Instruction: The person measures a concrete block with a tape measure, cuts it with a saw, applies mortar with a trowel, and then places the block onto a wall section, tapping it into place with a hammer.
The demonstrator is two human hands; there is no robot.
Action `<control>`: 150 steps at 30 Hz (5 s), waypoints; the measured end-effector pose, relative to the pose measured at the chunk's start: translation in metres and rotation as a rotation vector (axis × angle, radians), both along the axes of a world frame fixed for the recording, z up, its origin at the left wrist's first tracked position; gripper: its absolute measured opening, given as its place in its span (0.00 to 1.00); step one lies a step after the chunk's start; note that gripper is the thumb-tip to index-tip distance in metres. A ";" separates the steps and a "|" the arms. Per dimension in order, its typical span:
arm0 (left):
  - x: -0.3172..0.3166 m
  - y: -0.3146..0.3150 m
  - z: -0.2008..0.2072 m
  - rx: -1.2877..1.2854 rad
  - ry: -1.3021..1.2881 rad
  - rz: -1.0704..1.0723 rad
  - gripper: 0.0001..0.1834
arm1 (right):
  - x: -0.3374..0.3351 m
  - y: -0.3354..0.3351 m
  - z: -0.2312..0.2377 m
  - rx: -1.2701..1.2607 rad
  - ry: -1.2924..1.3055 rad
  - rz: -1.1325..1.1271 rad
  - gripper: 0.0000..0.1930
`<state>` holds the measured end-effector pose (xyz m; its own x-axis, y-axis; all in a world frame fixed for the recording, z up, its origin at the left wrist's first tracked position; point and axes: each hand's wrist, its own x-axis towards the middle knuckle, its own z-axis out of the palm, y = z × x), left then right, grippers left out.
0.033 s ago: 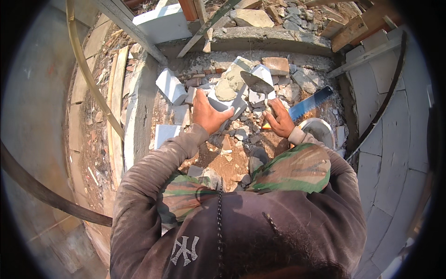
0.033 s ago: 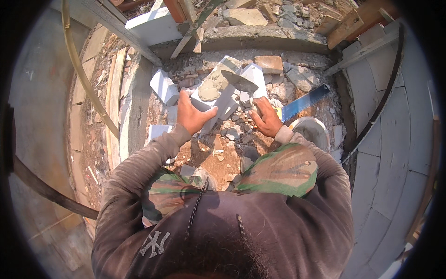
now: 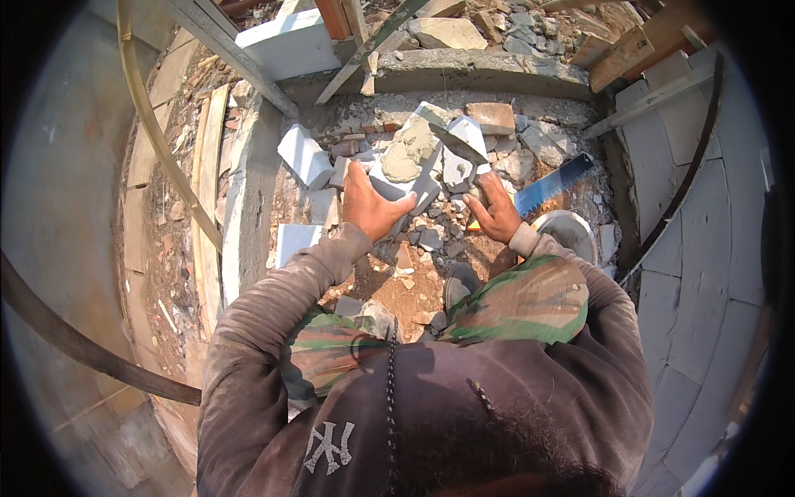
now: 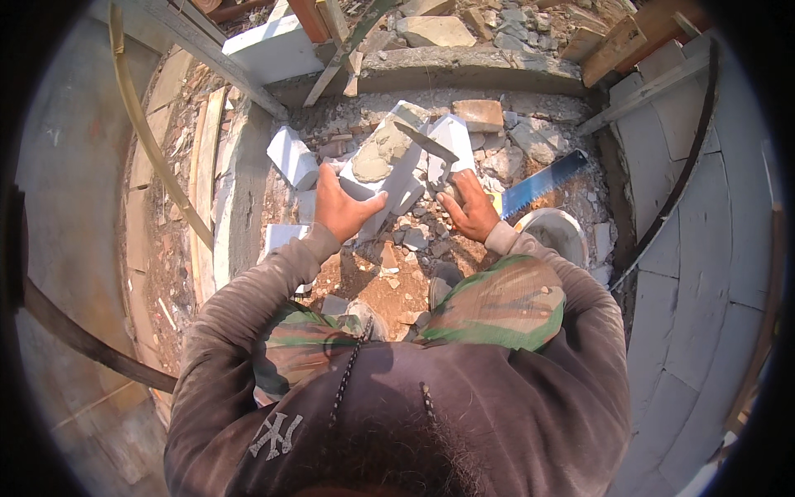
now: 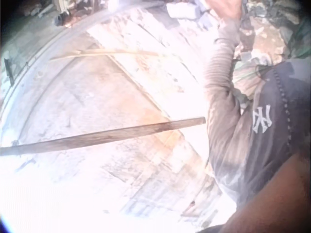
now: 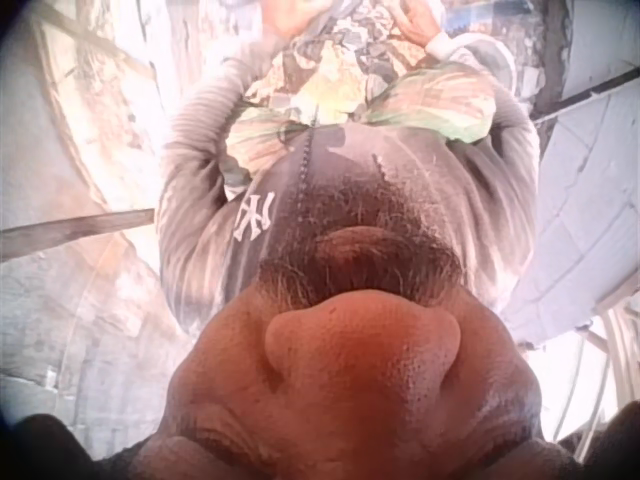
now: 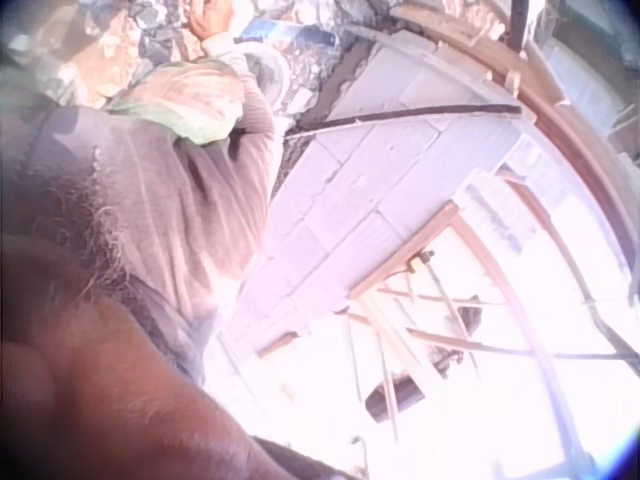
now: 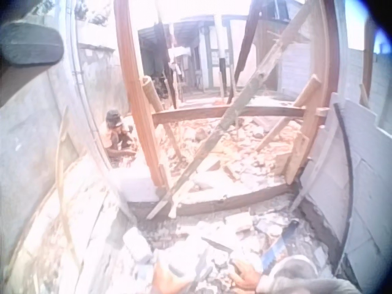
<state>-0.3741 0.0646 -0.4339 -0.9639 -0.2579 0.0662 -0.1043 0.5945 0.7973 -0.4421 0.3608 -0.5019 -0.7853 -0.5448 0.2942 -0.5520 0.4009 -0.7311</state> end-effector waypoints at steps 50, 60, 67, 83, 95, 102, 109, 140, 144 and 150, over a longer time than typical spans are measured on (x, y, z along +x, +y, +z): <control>0.028 -0.045 -0.035 -0.009 -0.041 -0.099 0.38 | 0.060 0.198 0.156 0.445 -0.920 -0.434 0.17; 0.042 -0.061 -0.076 0.088 -0.082 -0.051 0.37 | 0.116 0.238 0.050 1.223 -0.519 -0.566 0.09; 0.075 -0.051 -0.085 0.111 -0.087 -0.063 0.36 | 0.114 0.206 -0.012 1.203 -0.571 -0.706 0.10; 0.044 -0.040 -0.069 0.286 -0.033 -0.001 0.36 | 0.164 0.230 0.065 -0.089 -1.139 -0.804 0.14; 0.027 -0.020 -0.045 0.496 0.031 0.087 0.39 | 0.004 0.011 -0.008 -0.001 -0.113 -0.123 0.20; 0.018 -0.027 -0.057 0.373 0.031 0.099 0.43 | -0.023 -0.052 -0.071 0.237 -0.044 -0.171 0.20; 0.021 -0.033 -0.070 0.164 -0.001 0.123 0.43 | 0.004 -0.016 -0.063 0.196 -0.128 -0.190 0.17; 0.028 -0.014 -0.030 0.320 -0.028 0.130 0.52 | -0.119 -0.050 0.167 0.772 -0.536 0.213 0.17; 0.025 -0.016 -0.036 0.372 0.013 0.112 0.53 | -0.087 -0.054 0.187 0.658 -0.744 0.251 0.19; 0.020 -0.014 -0.044 0.376 0.050 0.110 0.52 | -0.078 -0.071 0.193 0.765 -0.622 0.211 0.19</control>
<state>-0.3545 0.0508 -0.4782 -0.9272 -0.3746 -0.0061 -0.1064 0.2478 0.9629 -0.5198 0.2894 -0.3093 -0.5460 -0.5613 -0.6220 -0.2740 0.8212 -0.5005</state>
